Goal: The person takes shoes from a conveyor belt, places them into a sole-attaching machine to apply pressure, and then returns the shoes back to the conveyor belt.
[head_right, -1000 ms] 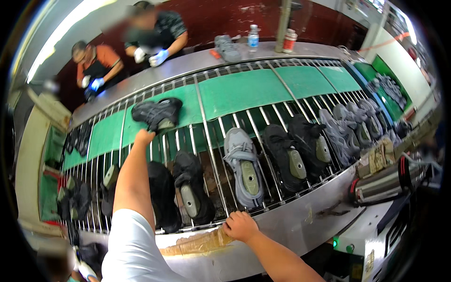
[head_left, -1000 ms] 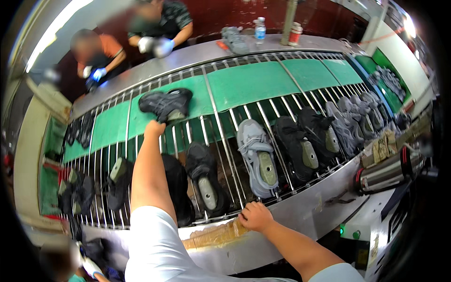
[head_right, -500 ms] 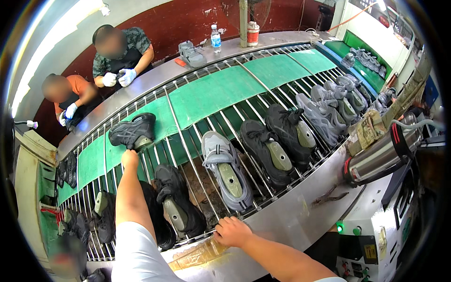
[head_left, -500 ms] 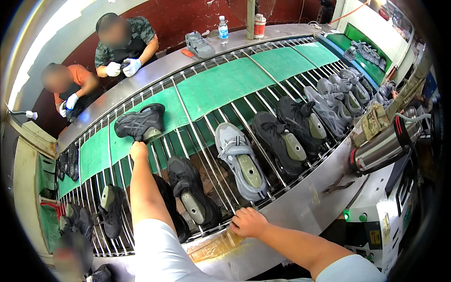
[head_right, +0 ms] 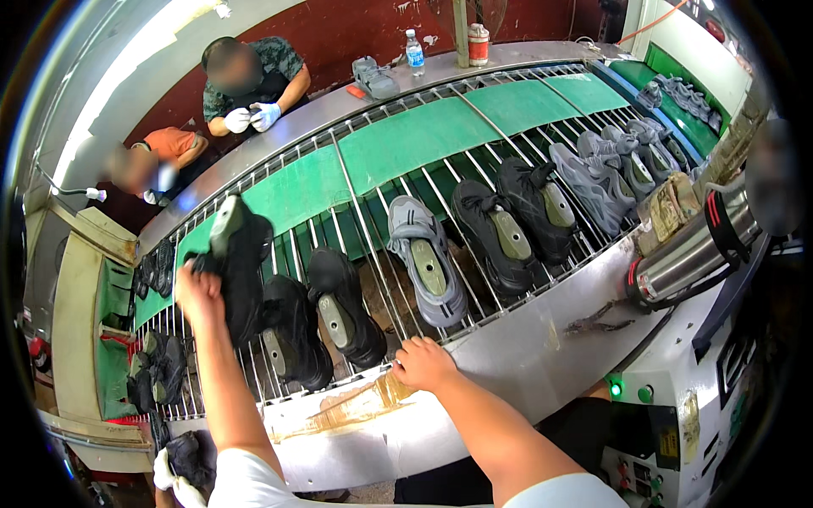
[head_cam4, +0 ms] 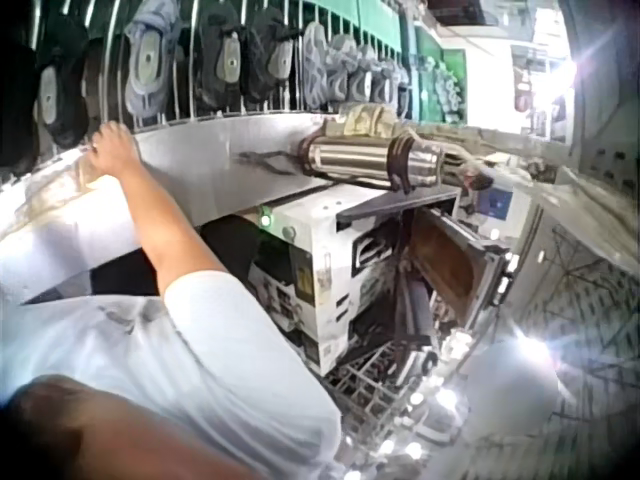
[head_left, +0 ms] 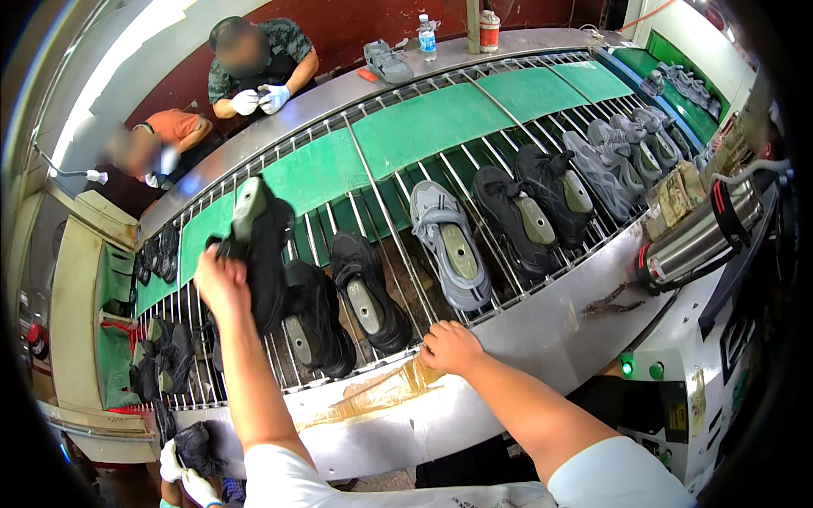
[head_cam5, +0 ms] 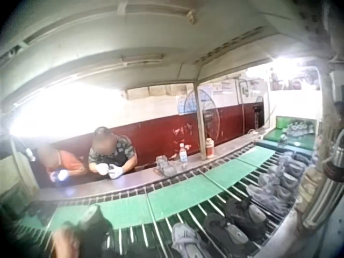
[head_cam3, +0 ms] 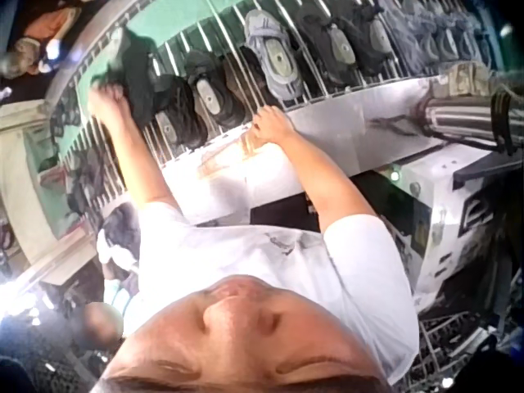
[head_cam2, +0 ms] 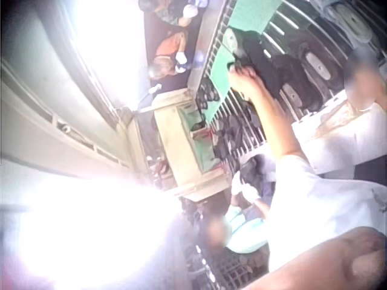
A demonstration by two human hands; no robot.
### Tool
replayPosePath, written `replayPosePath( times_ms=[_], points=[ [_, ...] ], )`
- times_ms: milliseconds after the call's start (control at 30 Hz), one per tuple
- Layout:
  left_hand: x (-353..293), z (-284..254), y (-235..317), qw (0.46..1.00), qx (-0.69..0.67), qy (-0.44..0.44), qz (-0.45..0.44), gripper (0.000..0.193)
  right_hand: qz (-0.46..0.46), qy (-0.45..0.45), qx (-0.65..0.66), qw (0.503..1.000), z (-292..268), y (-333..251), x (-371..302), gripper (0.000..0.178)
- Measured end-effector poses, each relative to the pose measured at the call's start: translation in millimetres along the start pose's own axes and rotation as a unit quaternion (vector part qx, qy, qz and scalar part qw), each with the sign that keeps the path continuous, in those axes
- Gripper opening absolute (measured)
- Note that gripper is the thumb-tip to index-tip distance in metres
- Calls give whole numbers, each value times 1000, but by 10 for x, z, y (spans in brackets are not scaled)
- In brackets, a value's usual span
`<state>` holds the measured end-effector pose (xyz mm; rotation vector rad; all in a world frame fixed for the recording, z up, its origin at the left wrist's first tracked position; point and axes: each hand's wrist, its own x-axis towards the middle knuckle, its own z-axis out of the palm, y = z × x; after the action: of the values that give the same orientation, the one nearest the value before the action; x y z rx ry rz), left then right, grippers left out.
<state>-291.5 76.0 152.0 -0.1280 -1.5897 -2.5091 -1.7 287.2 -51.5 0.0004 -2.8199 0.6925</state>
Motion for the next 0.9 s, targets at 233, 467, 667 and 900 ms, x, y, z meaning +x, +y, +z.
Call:
replayPosePath(
  times_ms=[233,467,667,900],
  points=[
    [-1634,-1083,1719,986,-111,-118,37,45,-14,34,6,999,28,-69,-18,16],
    [-3019,-849,2308,923,-237,-228,-202,34,68,145,169,972,-334,-536,-434,22],
    [-3683,-683,1990,807,-115,-509,-276,34,217,-486,846,14,-1039,-1178,-1982,61],
    [-4258,-236,1644,596,-26,-780,-189,32,196,-254,944,68,-1850,-2035,-3033,58]
  ],
)
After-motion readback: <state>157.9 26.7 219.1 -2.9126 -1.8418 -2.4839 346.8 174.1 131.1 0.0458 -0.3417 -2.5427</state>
